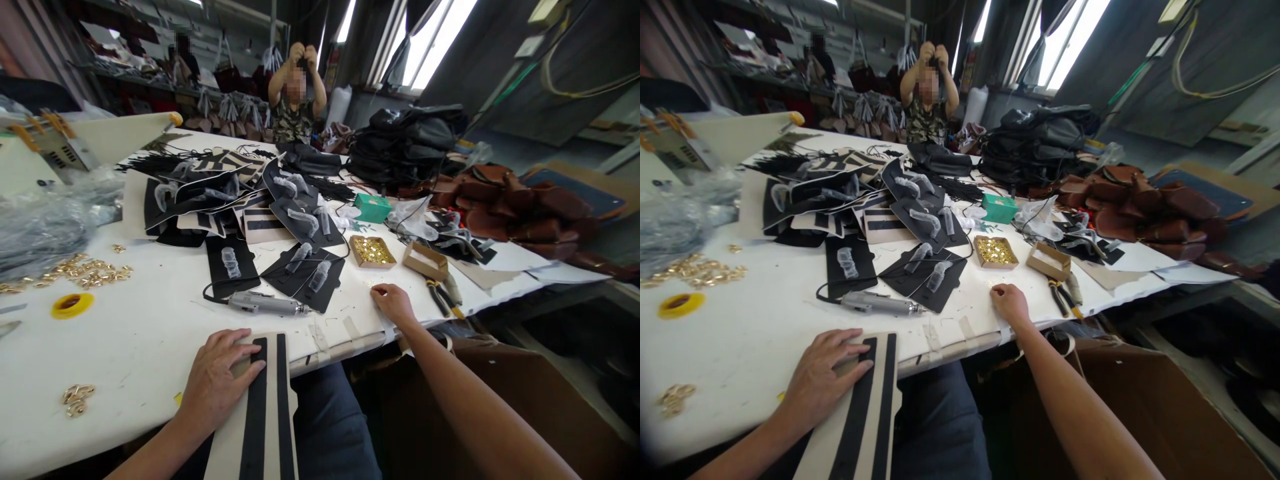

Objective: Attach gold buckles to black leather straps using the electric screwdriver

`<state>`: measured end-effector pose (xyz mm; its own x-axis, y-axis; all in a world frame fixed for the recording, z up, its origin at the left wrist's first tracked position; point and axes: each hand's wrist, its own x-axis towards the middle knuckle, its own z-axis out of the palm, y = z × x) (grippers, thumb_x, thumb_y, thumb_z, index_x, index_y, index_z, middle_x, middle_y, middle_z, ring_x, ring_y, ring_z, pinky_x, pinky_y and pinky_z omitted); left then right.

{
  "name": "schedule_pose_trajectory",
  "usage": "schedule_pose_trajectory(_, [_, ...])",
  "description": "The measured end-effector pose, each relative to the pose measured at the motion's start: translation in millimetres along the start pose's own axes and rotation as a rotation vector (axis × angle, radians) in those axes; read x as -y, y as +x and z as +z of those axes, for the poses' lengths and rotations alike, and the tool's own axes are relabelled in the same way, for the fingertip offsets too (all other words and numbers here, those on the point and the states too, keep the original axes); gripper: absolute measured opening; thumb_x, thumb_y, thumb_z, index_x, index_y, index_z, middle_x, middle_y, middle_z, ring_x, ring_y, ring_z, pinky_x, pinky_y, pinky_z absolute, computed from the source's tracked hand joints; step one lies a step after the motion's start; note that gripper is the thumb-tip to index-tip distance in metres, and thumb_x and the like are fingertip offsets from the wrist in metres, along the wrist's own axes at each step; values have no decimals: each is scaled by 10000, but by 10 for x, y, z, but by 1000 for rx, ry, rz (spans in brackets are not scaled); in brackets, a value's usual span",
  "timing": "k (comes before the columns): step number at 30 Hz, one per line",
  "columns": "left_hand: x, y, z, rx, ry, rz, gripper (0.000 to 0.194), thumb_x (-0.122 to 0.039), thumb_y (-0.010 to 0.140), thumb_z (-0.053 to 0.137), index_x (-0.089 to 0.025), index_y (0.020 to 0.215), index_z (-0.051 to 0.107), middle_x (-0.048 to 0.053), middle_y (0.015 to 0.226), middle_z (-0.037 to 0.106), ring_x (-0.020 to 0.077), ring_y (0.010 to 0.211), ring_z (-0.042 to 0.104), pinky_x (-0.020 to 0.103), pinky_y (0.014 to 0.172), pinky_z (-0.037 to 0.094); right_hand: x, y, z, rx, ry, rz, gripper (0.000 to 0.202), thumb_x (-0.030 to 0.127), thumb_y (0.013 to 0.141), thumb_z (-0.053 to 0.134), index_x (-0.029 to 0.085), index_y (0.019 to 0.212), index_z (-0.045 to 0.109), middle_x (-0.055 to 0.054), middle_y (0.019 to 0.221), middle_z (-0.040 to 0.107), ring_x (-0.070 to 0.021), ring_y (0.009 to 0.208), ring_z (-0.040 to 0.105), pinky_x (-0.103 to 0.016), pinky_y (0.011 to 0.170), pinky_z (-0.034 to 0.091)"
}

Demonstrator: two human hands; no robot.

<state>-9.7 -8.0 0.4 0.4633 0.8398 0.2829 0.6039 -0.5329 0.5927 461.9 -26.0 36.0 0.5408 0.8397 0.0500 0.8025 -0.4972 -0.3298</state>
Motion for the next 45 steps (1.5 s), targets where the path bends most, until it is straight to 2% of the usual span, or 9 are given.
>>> schedule_pose_trajectory(6, [18,1,4,-10,1,23,229,-465,878,766,-325,1054,806,33,1311,726,326,1231,596,551,1065,498,-27,1,-26,24,-26,-56,280,287,925,595,186,1041,829,-96,1097,790,-237,1025,697,-308,963,463])
schedule_pose_trajectory(11, [36,-2,24,-14,6,34,236,-480,884,757,-321,1051,804,39,1298,729,328,1226,593,548,1063,493,-51,-12,-59,16,7,-18,338,313,933,576,175,1145,799,-80,1084,797,-207,973,706,-290,932,488])
schedule_pose_trajectory(16, [35,-4,14,4,16,24,244,-493,888,747,-326,1054,806,42,1317,725,335,1242,589,556,1084,478,-9,20,-55,30,2,12,287,370,930,596,217,1026,819,-53,1015,802,-204,924,700,-280,845,483])
schedule_pose_trajectory(20, [36,-8,12,8,17,16,241,-487,889,746,-333,1065,804,34,1328,721,334,1251,582,559,1084,478,32,66,-38,34,-48,32,231,342,913,626,219,972,812,-65,975,792,-213,906,682,-284,796,458])
schedule_pose_trajectory(27, [48,-11,23,4,27,16,257,-509,876,752,-338,1060,806,23,1322,726,336,1251,589,549,1080,484,63,101,-83,95,-74,-26,216,260,906,619,213,1037,785,-48,974,767,-191,888,649,-272,795,438])
schedule_pose_trajectory(33, [37,-12,26,6,23,20,248,-500,887,742,-339,1064,803,31,1330,718,334,1253,584,552,1089,475,85,118,-133,106,-32,-41,141,239,869,639,214,924,767,-56,1029,757,-198,940,634,-274,802,434])
schedule_pose_trajectory(36, [45,-17,32,2,26,23,267,-522,887,737,-338,1068,803,31,1325,722,333,1251,586,548,1093,472,48,151,-149,142,45,21,156,271,875,626,192,923,751,-51,864,754,-175,784,645,-261,722,459])
schedule_pose_trajectory(39, [70,-19,48,-2,29,28,276,-533,884,737,-343,1073,804,29,1331,720,335,1247,587,550,1089,472,-19,174,-149,175,133,118,276,340,930,543,148,960,739,-37,651,689,-157,572,594,-262,592,461])
schedule_pose_trajectory(45, [87,-13,61,0,26,34,278,-537,883,735,-342,1070,804,33,1327,718,339,1250,590,556,1098,468,-57,173,-143,215,173,170,276,362,895,577,152,910,756,2,565,626,-144,511,545,-260,551,431])
